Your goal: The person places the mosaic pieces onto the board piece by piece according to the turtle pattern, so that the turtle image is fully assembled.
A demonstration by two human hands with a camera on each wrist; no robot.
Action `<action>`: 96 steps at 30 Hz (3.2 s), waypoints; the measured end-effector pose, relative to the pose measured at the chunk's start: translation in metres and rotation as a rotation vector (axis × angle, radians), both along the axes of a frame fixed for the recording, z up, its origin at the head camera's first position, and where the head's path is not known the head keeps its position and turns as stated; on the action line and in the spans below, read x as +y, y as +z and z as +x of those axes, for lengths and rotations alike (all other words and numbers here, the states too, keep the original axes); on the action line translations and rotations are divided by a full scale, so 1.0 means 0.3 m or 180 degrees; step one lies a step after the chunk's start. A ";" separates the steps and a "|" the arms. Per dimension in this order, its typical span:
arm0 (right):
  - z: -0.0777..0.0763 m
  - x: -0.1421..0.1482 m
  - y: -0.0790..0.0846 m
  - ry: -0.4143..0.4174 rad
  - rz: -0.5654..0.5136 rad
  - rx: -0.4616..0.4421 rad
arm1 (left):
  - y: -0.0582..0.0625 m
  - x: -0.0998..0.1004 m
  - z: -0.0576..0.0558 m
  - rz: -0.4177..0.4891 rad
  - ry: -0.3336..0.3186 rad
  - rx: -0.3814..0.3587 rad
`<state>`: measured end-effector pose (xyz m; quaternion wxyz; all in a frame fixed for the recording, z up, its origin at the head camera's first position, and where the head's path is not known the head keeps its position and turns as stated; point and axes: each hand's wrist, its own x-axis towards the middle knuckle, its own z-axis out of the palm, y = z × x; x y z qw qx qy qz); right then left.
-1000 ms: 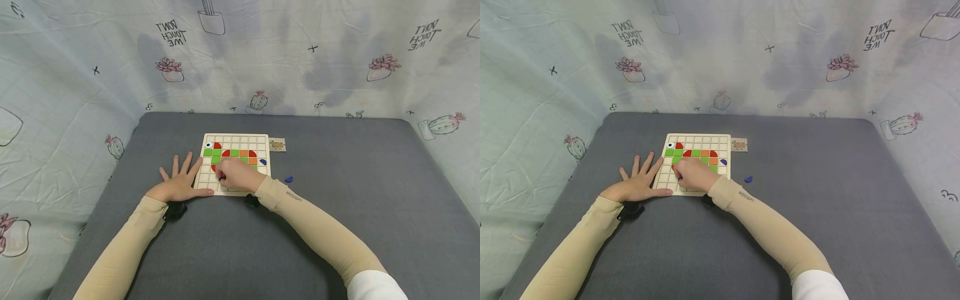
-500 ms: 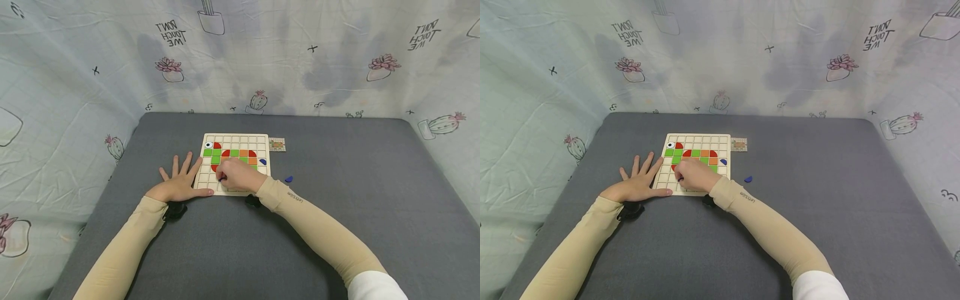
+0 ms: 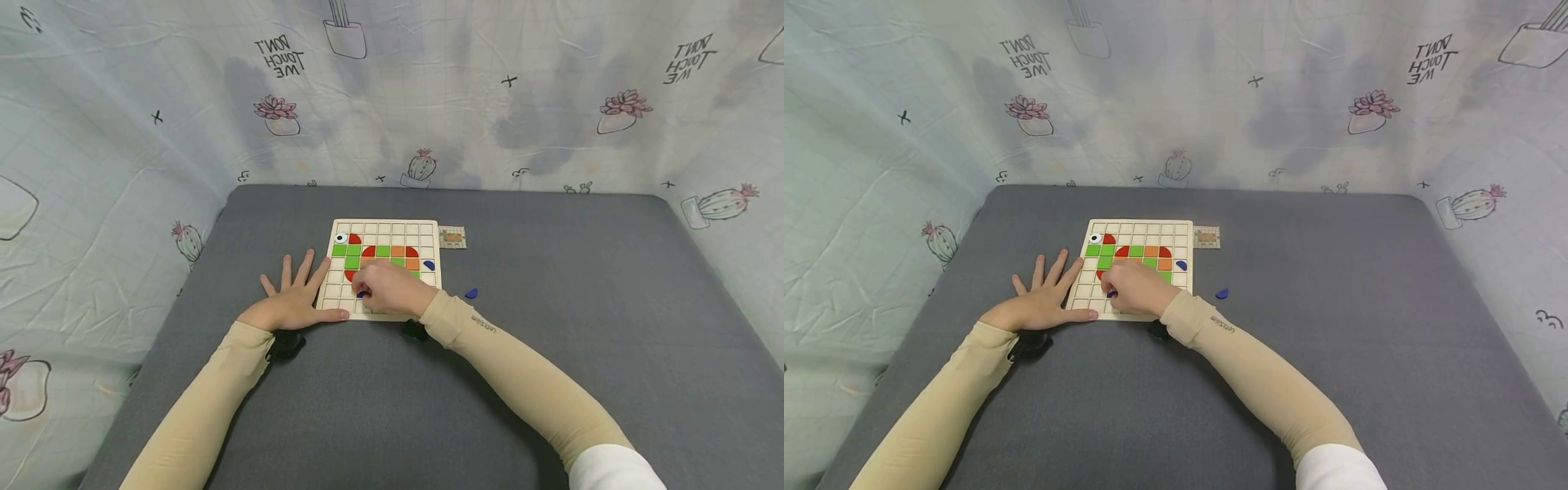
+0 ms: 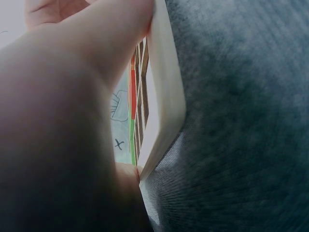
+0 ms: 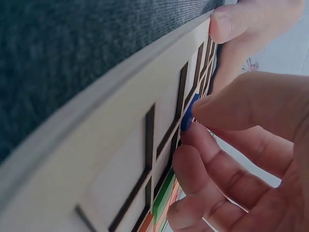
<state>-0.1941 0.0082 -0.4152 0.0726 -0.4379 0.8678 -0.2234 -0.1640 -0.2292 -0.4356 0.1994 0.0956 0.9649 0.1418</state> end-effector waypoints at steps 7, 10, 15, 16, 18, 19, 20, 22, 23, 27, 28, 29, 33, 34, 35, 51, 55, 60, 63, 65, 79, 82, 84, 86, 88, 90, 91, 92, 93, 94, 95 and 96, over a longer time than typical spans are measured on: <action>0.009 0.051 0.026 -0.0335 -0.0070 -0.0124 | -0.007 0.001 -0.002 -0.0008 0.0034 -0.0033; 0.014 0.094 0.040 -0.0452 -0.0211 -0.0061 | -0.004 0.003 -0.001 -0.0011 0.0032 -0.0039; 0.028 0.176 0.046 -0.0648 -0.0349 0.0050 | 0.001 0.002 0.005 0.0039 0.0005 0.0010; 0.031 0.192 0.045 -0.0703 -0.0356 0.0075 | -0.001 0.001 0.006 0.0046 0.0011 0.0014; 0.035 0.224 0.041 -0.0811 -0.0366 0.0140 | -0.007 -0.003 0.004 0.0084 0.0009 0.0016; 0.037 0.240 0.039 -0.0864 -0.0367 0.0173 | -0.009 -0.004 0.004 0.0084 0.0007 0.0016; 0.040 0.256 0.037 -0.0909 -0.0359 0.0205 | -0.012 -0.005 0.002 0.0074 0.0015 0.0009; 0.045 0.285 0.035 -0.0980 -0.0358 0.0261 | -0.020 -0.007 -0.001 0.0067 0.0030 0.0002; 0.047 0.300 0.034 -0.1011 -0.0351 0.0288 | -0.024 -0.008 -0.002 0.0062 0.0025 0.0004; 0.060 0.354 0.037 -0.1116 -0.0343 0.0326 | -0.031 -0.009 -0.004 0.0066 0.0031 0.0025; 0.064 0.366 0.038 -0.1145 -0.0344 0.0330 | -0.028 -0.007 -0.002 0.0091 0.0021 0.0030; 0.067 0.379 0.039 -0.1171 -0.0350 0.0320 | -0.026 -0.007 -0.001 0.0087 0.0023 0.0031; 0.083 0.424 0.046 -0.1274 -0.0395 0.0335 | -0.014 -0.005 0.004 0.0101 0.0012 0.0026; 0.086 0.435 0.048 -0.1315 -0.0403 0.0336 | -0.013 -0.004 0.005 0.0097 0.0008 0.0026; 0.088 0.446 0.049 -0.1353 -0.0407 0.0343 | -0.011 -0.005 0.004 0.0077 0.0008 0.0026; 0.094 0.558 0.028 -0.1752 -0.0206 0.0228 | -0.009 -0.004 0.008 0.0021 -0.0012 0.0018; 0.091 0.552 0.005 -0.1729 -0.0102 0.0219 | -0.007 -0.004 0.010 0.0006 -0.0030 0.0021; 0.096 0.538 -0.012 -0.1724 0.0025 0.0262 | -0.011 -0.007 0.009 0.0086 0.0003 0.0002; 0.102 0.533 -0.019 -0.1770 0.0089 0.0284 | -0.008 -0.005 0.010 0.0124 0.0024 -0.0008; 0.104 0.530 -0.024 -0.1797 0.0131 0.0292 | -0.003 -0.003 0.011 0.0143 0.0020 -0.0006; 0.109 0.519 -0.041 -0.1739 0.0125 0.0203 | -0.001 -0.002 0.012 0.0117 0.0002 -0.0013; 0.109 0.519 -0.047 -0.1710 0.0139 0.0229 | 0.008 0.001 0.015 0.0143 -0.0002 -0.0012; 0.108 0.519 -0.051 -0.1701 0.0134 0.0240 | 0.010 0.002 0.015 0.0137 0.0001 -0.0013; 0.108 0.520 -0.052 -0.1680 0.0121 0.0256 | 0.007 0.001 0.014 0.0149 -0.0003 -0.0008; 0.107 0.521 -0.054 -0.1660 0.0103 0.0272 | -0.002 -0.001 0.009 0.0137 0.0005 -0.0013; 0.108 0.522 -0.054 -0.1648 0.0083 0.0276 | -0.013 -0.004 0.004 0.0129 0.0009 -0.0016; 0.108 0.523 -0.054 -0.1642 0.0075 0.0276 | -0.019 -0.007 0.002 0.0112 0.0012 -0.0017; 0.107 0.523 -0.054 -0.1630 0.0064 0.0273 | -0.025 -0.008 -0.001 0.0105 0.0023 -0.0018; 0.108 0.523 -0.054 -0.1626 0.0058 0.0269 | -0.031 -0.010 -0.004 0.0107 0.0024 -0.0011; 0.108 0.524 -0.053 -0.1616 0.0053 0.0265 | -0.034 -0.012 -0.004 0.0112 0.0023 0.0000; 0.108 0.524 -0.052 -0.1608 0.0053 0.0268 | -0.036 -0.013 -0.006 0.0119 0.0023 0.0009; 0.108 0.524 -0.052 -0.1602 0.0055 0.0269 | -0.039 -0.014 -0.007 0.0126 0.0027 0.0011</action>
